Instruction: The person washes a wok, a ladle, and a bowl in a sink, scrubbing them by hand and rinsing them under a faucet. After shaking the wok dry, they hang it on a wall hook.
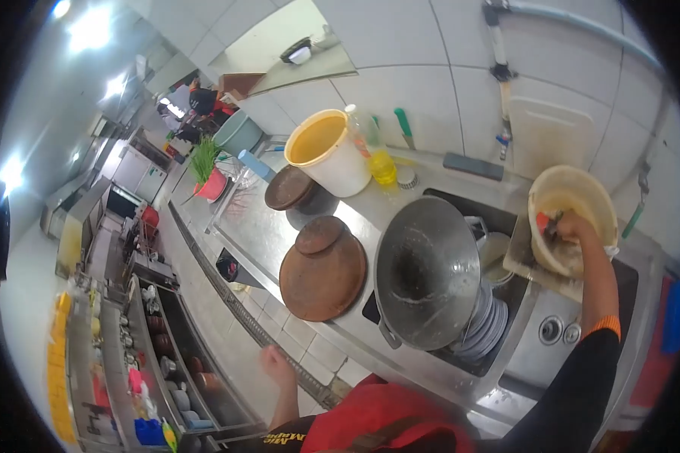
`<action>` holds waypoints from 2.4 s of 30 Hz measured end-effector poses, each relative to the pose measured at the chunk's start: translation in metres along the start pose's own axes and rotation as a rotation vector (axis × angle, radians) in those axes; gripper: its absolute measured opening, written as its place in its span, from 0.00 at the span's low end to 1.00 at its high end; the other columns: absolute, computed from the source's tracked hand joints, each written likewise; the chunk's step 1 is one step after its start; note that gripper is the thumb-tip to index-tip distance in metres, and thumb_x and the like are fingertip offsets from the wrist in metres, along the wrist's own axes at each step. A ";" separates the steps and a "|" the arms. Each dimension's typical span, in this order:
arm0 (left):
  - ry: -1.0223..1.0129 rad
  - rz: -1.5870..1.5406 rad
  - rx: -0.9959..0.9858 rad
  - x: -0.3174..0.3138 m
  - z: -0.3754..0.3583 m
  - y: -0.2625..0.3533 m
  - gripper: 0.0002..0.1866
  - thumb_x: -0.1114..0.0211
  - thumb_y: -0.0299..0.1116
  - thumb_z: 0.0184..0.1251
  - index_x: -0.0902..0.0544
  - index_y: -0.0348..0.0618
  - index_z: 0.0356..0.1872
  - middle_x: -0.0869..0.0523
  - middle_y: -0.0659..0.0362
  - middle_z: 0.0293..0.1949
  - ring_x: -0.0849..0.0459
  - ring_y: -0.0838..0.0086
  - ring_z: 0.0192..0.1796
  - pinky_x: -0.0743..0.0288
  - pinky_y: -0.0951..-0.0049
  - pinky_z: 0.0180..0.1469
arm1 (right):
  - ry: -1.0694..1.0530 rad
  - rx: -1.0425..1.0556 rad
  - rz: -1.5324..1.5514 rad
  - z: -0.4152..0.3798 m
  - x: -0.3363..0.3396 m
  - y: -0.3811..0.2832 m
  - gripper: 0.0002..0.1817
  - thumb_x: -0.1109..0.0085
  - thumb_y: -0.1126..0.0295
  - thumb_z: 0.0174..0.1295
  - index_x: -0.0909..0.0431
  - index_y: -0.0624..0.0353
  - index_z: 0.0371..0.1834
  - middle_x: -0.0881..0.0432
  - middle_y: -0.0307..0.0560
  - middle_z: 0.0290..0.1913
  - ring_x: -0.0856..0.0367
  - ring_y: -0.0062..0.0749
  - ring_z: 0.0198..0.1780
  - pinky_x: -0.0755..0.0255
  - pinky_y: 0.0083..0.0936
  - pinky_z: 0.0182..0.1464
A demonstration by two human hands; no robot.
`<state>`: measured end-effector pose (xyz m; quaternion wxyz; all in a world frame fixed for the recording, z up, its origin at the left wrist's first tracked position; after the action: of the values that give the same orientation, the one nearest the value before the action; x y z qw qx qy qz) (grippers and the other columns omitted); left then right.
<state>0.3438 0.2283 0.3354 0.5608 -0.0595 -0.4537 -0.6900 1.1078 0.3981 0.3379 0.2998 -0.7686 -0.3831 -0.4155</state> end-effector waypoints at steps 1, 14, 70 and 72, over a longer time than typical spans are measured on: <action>-0.001 -0.053 -0.034 -0.008 0.010 0.021 0.11 0.48 0.25 0.61 0.27 0.35 0.19 0.24 0.53 0.28 0.27 0.62 0.37 0.35 0.65 0.41 | 0.005 0.088 -0.032 -0.001 -0.002 -0.010 0.24 0.38 0.70 0.40 0.21 0.69 0.44 0.20 0.61 0.48 0.23 0.44 0.54 0.39 0.32 0.63; -0.163 -0.191 -0.132 -0.004 0.000 0.062 0.15 0.47 0.26 0.64 0.27 0.39 0.15 0.21 0.56 0.30 0.28 0.64 0.37 0.35 0.67 0.43 | 0.281 0.190 -0.140 0.036 -0.011 -0.016 0.38 0.39 0.64 0.46 0.39 0.64 0.63 0.36 0.63 0.64 0.33 0.53 0.63 0.37 0.37 0.64; -0.691 -0.386 -0.510 -0.128 -0.038 0.211 0.27 0.52 0.16 0.46 0.25 0.42 0.52 0.33 0.44 0.63 0.37 0.49 0.66 0.45 0.54 0.66 | 0.881 0.623 1.007 -0.039 -0.189 -0.398 0.27 0.67 0.70 0.67 0.52 0.68 0.70 0.53 0.64 0.71 0.57 0.52 0.73 0.64 0.43 0.73; -0.703 -0.402 -0.535 -0.128 -0.035 0.208 0.28 0.51 0.17 0.47 0.24 0.45 0.53 0.32 0.47 0.63 0.36 0.52 0.65 0.44 0.57 0.65 | 0.977 0.538 0.384 0.031 -0.237 -0.352 0.15 0.59 0.70 0.63 0.27 0.67 0.46 0.25 0.65 0.44 0.28 0.58 0.48 0.37 0.51 0.53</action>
<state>0.5774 0.3043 0.3559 0.1942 -0.3423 -0.4246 -0.8154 0.7399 0.5270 0.1673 0.6957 -0.4407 -0.1466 -0.5480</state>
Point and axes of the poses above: each hand's wrist, its own z-axis towards the middle knuckle, its own x-axis out of the back of the hand, y = z × x, the point moved 1 cm from there along z, towards the middle knuckle
